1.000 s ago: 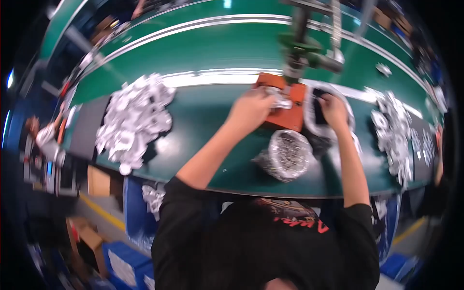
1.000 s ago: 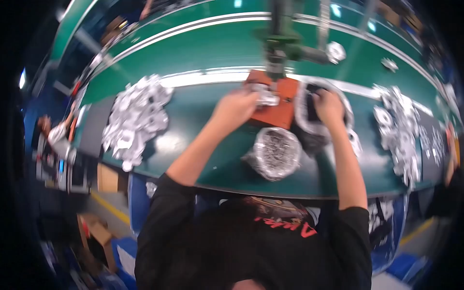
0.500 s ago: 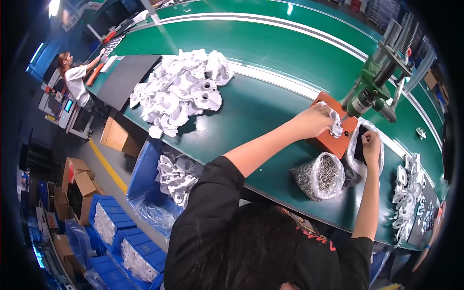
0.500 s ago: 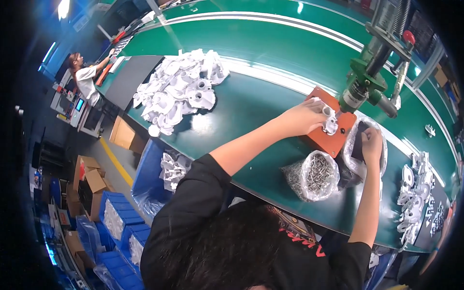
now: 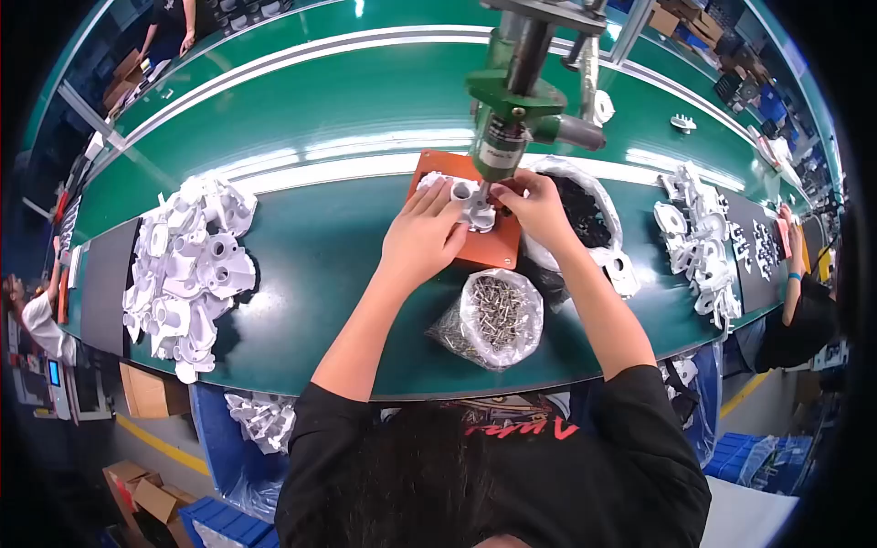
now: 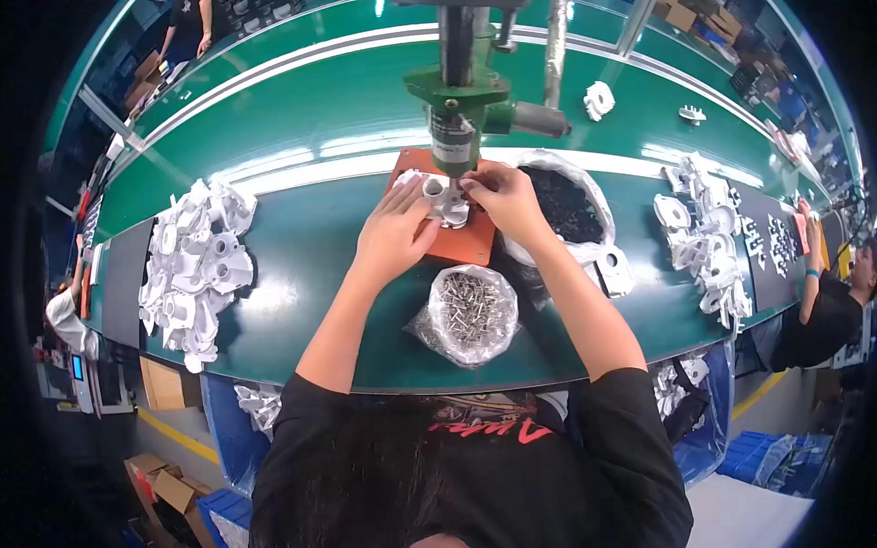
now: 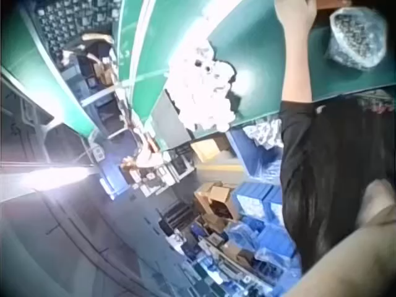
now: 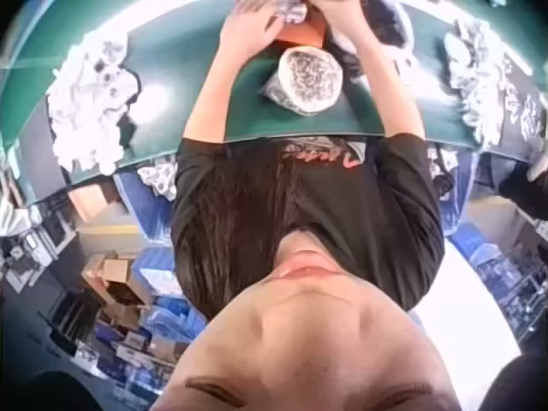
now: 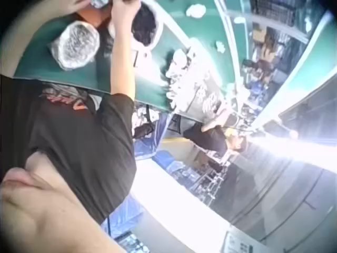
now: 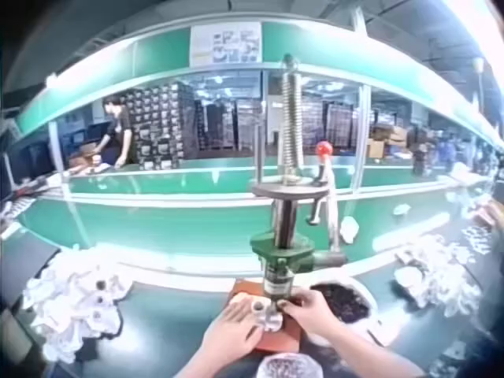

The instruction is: Manually assembling white plastic components by inserting pins and using a hand-operated mechanical press.

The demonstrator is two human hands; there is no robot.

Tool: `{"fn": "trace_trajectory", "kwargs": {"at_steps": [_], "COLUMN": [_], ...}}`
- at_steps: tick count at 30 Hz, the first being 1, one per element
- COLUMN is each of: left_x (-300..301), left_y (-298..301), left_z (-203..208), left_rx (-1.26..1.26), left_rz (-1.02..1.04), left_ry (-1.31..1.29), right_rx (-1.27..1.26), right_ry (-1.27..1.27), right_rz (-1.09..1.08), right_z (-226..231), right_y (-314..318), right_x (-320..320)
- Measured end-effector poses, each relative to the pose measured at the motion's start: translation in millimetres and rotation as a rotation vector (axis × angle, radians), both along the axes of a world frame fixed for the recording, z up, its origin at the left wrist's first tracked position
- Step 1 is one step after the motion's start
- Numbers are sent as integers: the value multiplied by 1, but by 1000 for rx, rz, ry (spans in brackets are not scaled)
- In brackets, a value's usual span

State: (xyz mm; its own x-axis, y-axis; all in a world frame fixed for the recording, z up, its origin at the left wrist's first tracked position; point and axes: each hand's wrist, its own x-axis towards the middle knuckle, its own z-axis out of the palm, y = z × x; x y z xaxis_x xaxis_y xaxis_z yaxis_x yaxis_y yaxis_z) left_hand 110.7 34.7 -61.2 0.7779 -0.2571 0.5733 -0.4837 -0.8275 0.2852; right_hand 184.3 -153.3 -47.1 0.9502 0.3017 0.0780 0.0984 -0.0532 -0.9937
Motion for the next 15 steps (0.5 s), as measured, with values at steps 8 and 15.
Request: {"fn": "trace_trajectory", "kwargs": {"at_steps": [8,15], "left_x": [1,3], "left_y": [0,-2], "left_z": [-2,-3], "left_rx": [-26,-9], "left_rz": [8,-8], "left_ry": [-1,-14], "right_rx": [-367,-545], "right_ry": [-110,-684], "right_rz": [39,-163], "right_z": [8,-14], "right_y": [11,10], "right_x": [-2,-2]}}
